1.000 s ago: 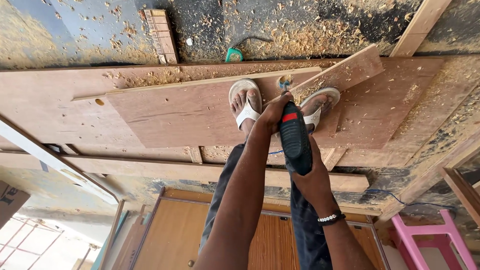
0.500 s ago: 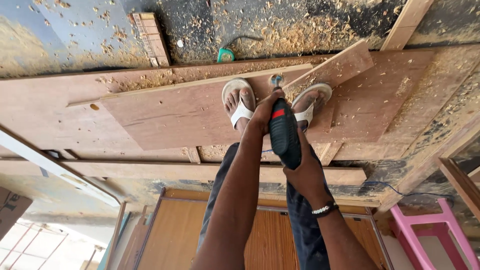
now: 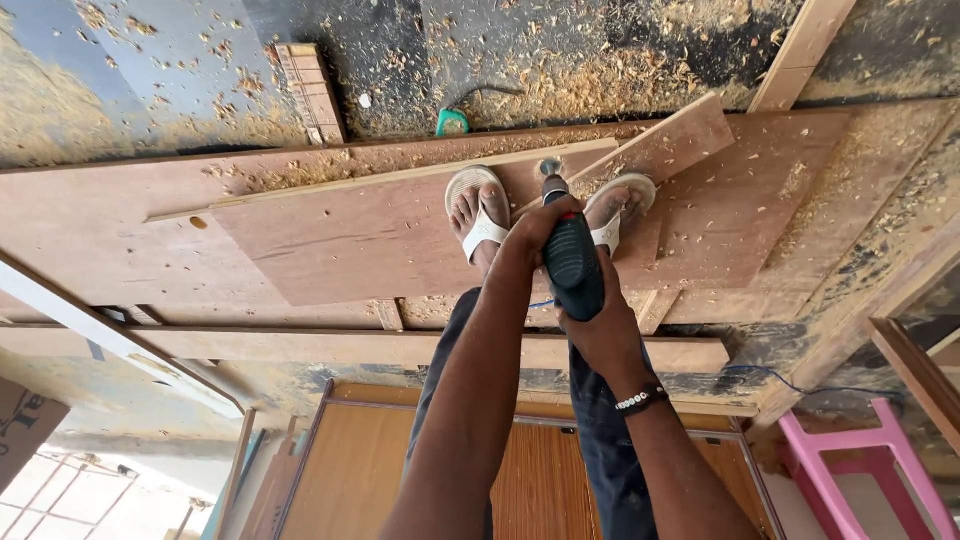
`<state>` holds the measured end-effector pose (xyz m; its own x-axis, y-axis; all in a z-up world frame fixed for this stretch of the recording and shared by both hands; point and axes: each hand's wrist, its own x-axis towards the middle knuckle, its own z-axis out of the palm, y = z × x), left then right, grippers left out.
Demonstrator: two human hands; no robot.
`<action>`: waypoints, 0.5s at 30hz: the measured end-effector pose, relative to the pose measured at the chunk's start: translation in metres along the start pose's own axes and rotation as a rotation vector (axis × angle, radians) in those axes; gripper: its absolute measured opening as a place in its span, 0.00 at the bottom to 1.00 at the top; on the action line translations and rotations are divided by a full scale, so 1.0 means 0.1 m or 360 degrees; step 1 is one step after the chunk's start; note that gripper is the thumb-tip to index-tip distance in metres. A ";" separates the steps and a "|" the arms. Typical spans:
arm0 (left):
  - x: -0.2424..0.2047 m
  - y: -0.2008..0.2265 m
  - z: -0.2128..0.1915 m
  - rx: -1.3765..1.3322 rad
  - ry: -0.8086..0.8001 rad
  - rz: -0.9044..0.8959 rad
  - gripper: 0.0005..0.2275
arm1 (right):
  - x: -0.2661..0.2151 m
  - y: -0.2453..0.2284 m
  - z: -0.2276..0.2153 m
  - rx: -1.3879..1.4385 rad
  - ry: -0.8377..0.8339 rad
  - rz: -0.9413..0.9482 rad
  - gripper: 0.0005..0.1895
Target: Drilling holes into wooden planks for furniture assembly.
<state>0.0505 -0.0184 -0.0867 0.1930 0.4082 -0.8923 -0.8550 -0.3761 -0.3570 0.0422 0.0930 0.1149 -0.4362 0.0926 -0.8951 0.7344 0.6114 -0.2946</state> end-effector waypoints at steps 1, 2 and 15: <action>0.02 0.01 -0.03 -0.0023 -0.0021 0.0014 0.16 | 0.02 -0.03 -0.01 -0.0078 -0.0036 0.0077 0.56; 0.04 0.03 -0.07 -0.0046 -0.0041 0.0028 0.16 | 0.03 -0.07 -0.02 -0.0156 -0.0071 0.0153 0.57; 0.05 0.10 -0.01 -0.0116 -0.0031 0.0025 0.17 | 0.11 -0.40 -0.16 -0.0437 -0.0129 0.0333 0.56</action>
<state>0.0436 -0.0211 -0.0951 0.1697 0.4178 -0.8925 -0.8204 -0.4419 -0.3628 -0.0001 0.0824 0.1221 -0.2404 0.1823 -0.9534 0.6314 0.7754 -0.0110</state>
